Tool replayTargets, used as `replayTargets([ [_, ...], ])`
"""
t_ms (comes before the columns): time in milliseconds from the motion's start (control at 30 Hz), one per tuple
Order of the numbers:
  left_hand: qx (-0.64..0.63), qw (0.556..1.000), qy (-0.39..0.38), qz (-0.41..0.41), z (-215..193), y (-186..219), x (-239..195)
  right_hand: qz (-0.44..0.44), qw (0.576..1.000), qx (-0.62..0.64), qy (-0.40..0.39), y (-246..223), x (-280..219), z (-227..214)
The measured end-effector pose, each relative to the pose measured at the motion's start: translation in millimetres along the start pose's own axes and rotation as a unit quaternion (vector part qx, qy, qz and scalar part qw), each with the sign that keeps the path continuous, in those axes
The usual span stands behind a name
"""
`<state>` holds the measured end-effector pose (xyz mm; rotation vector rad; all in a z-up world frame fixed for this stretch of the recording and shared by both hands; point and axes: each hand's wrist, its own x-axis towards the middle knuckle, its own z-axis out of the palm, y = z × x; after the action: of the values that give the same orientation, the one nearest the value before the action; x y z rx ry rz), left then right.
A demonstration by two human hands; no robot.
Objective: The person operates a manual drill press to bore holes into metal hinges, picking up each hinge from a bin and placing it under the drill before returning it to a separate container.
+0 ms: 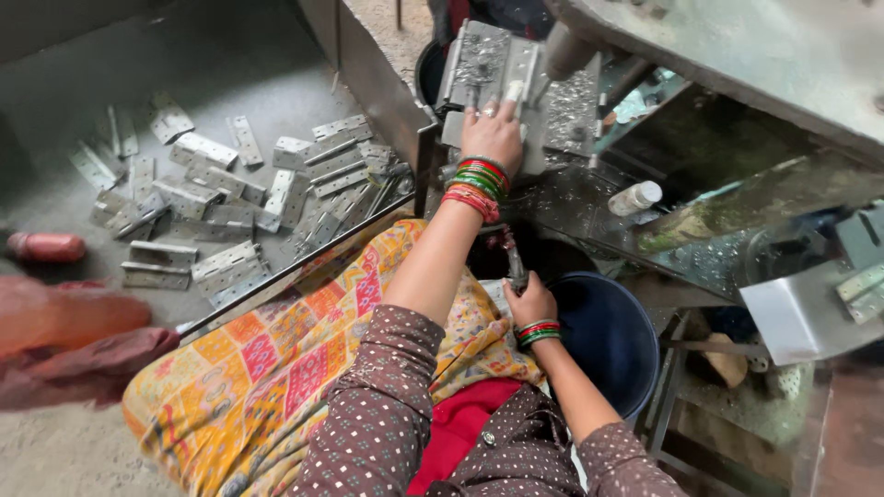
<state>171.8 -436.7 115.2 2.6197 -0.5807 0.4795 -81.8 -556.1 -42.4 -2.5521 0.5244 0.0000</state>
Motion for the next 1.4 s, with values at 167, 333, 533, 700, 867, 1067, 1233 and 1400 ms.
replayTargets([
  [167,0.039,0.996,-0.071,0.023,-40,-20,-52,-0.019,1.0,-0.019,0.004,30,9,18],
  [333,-0.059,0.975,0.214,-0.025,-55,-92,-157,-0.023,0.998,-0.035,-0.038,18,17,-27],
  [533,0.171,0.94,0.053,-0.29,-48,-262,-252,0.071,0.989,0.003,-0.13,-37,13,-91],
  [700,0.207,0.913,0.055,-0.346,-73,-354,-283,0.064,0.989,0.032,-0.127,-46,10,-95],
  [867,0.196,0.976,-0.047,-0.084,-107,-407,-278,0.089,0.987,0.037,-0.129,-43,9,-94],
  [1067,0.139,0.976,-0.155,-0.065,-96,-408,-254,0.097,0.986,0.056,-0.12,-46,8,-93],
  [1233,0.177,0.977,-0.108,-0.049,-92,-403,-246,0.094,0.988,0.041,-0.113,-47,9,-95],
  [1400,0.207,0.974,-0.091,-0.018,-120,-368,-253,0.09,0.989,0.034,-0.109,-39,10,-88],
])
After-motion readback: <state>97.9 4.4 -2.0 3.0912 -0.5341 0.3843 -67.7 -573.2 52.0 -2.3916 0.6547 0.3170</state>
